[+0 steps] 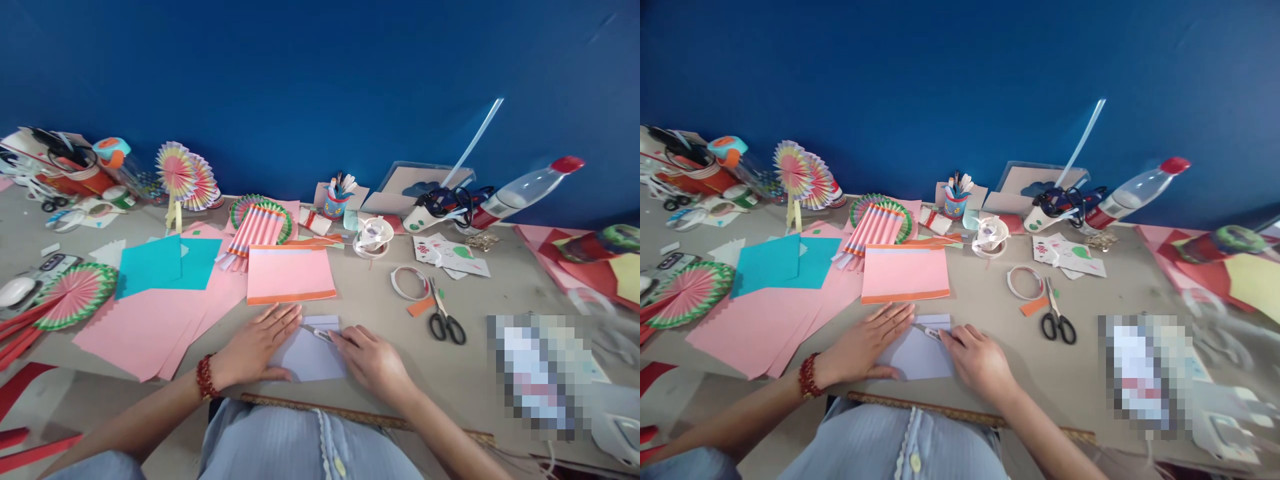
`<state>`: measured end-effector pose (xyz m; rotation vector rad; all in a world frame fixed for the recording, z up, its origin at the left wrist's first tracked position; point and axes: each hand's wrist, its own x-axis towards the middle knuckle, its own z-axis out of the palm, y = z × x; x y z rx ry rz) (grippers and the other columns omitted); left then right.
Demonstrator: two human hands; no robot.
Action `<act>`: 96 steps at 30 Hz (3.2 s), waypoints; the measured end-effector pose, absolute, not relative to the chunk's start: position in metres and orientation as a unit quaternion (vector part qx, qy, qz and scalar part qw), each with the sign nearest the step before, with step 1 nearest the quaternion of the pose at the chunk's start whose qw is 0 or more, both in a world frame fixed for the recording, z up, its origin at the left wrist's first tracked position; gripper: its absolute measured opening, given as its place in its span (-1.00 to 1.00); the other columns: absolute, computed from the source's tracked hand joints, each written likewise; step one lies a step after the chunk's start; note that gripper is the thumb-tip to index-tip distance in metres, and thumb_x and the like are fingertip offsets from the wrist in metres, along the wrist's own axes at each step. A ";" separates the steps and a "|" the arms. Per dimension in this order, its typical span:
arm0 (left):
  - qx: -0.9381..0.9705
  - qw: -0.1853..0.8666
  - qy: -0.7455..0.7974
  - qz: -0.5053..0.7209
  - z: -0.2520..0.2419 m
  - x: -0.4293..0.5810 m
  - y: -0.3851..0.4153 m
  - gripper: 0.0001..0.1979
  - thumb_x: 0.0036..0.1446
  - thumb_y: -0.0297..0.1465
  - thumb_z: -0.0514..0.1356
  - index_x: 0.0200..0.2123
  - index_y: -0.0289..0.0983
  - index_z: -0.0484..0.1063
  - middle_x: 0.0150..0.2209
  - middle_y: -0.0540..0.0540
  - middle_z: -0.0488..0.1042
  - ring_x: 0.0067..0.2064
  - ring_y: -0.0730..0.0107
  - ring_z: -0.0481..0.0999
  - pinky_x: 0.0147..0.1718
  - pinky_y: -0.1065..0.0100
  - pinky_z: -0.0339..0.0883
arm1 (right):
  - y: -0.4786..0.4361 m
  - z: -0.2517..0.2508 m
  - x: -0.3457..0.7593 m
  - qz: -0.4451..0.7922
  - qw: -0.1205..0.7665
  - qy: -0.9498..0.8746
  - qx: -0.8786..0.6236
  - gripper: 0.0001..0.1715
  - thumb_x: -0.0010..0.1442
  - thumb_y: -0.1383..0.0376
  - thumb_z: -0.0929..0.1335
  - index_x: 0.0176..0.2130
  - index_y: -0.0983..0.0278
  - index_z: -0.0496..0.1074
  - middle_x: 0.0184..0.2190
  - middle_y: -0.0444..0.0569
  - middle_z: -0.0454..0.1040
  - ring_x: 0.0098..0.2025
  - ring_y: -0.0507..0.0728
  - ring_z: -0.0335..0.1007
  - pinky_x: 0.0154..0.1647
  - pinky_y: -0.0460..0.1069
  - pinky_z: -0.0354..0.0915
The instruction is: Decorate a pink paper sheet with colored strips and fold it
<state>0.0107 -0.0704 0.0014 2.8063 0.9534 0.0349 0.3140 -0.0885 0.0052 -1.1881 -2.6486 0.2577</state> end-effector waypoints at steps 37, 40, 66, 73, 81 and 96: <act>0.950 0.061 0.307 0.005 0.000 0.019 -0.058 -0.05 0.20 0.23 -0.17 0.42 -0.31 -0.20 0.43 -0.22 -0.14 0.44 0.14 -0.19 0.36 0.00 -0.46 | -0.084 0.002 0.329 0.136 0.146 -0.880 -0.431 -0.58 0.39 0.35 0.16 0.13 0.26 0.41 -0.23 0.06 0.49 -0.20 0.12 0.41 -0.22 -0.02 0.39; 0.950 0.059 0.306 0.005 0.001 0.019 -0.058 -0.05 0.20 0.23 -0.17 0.42 -0.32 -0.21 0.43 -0.21 -0.13 0.44 0.14 -0.18 0.36 -0.01 -0.45 | -0.083 0.002 0.324 0.130 0.145 -0.885 -0.424 -0.58 0.39 0.35 0.16 0.13 0.27 0.42 -0.23 0.07 0.49 -0.20 0.13 0.42 -0.19 -0.01 0.39; 0.947 0.090 0.310 -0.003 0.009 -0.006 -0.060 -0.11 0.25 0.17 -0.11 0.43 -0.25 -0.27 0.43 -0.18 -0.09 0.44 0.17 -0.16 0.37 0.06 -0.34 | -0.082 0.006 0.311 0.113 0.149 -0.891 -0.414 -0.59 0.37 0.37 0.17 0.09 0.27 0.44 -0.25 0.06 0.50 -0.20 0.12 0.44 -0.21 -0.03 0.39; 0.947 0.088 0.308 -0.013 0.007 -0.005 -0.061 -0.08 0.24 0.18 -0.12 0.43 -0.28 -0.28 0.43 -0.18 -0.12 0.44 0.15 -0.18 0.36 0.04 -0.39 | -0.083 0.003 0.306 0.108 0.138 -0.900 -0.399 -0.57 0.35 0.38 0.19 0.13 0.34 0.40 -0.24 0.08 0.49 -0.20 0.14 0.42 -0.21 -0.01 0.38; 0.947 0.084 0.310 -0.017 0.009 -0.004 -0.062 -0.08 0.24 0.19 -0.12 0.43 -0.28 -0.27 0.43 -0.18 -0.14 0.44 0.14 -0.18 0.36 0.04 -0.42 | -0.084 0.002 0.300 0.095 0.138 -0.904 -0.393 -0.59 0.33 0.39 0.21 0.12 0.31 0.42 -0.24 0.07 0.50 -0.21 0.14 0.41 -0.22 -0.01 0.36; 0.932 0.096 0.339 0.083 0.019 -0.011 -0.038 -0.56 0.41 -0.39 -0.05 0.28 0.03 0.23 0.41 0.08 -0.01 0.38 0.18 0.03 0.29 0.03 0.06 | -0.084 0.001 0.299 0.087 0.127 -0.907 -0.391 -0.57 0.30 0.41 0.20 0.11 0.32 0.42 -0.22 0.09 0.50 -0.22 0.16 0.41 -0.26 0.01 0.37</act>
